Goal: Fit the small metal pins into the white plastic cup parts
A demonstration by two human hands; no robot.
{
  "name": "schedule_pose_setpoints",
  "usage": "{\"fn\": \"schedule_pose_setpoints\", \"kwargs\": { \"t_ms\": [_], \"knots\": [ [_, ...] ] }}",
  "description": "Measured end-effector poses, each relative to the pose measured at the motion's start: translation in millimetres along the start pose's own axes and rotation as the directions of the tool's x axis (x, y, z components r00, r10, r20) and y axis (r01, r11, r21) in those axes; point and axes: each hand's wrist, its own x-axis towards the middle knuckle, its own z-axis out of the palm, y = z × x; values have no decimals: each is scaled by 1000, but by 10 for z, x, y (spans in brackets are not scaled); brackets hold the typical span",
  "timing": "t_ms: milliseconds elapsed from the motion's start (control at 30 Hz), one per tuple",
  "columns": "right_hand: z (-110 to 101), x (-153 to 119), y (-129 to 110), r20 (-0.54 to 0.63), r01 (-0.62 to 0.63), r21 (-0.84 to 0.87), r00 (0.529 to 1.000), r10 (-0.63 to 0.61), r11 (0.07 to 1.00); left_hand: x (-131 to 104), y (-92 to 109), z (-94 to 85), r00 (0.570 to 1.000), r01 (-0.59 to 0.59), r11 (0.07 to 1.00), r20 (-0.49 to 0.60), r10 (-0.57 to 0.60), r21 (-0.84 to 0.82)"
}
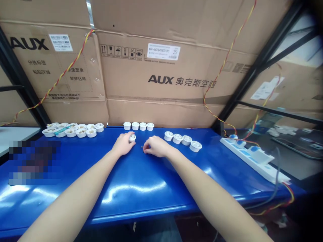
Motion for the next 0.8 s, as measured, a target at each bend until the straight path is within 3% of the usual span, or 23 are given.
{"fn": "schedule_pose_setpoints", "kwargs": {
  "t_ms": [167,300,400,567,800],
  "knots": [
    [-12,-31,-1,44,159,-14,986,-158,987,-16,13,-17,995,-91,992,-38,88,-90],
    [-24,-41,64,18,225,72,974,-227,972,-35,69,-67,995,-76,975,-86,59,-211],
    [-70,-55,111,-81,194,119,979,-185,974,-34,114,-96,991,-115,953,-103,89,-280],
    [-110,-64,157,-173,100,156,982,-73,983,-18,138,-64,960,-281,886,-102,262,-370],
    [-81,-25,185,-259,43,199,966,10,979,-52,171,-29,957,-231,759,-1,291,-608]
  ]
}}
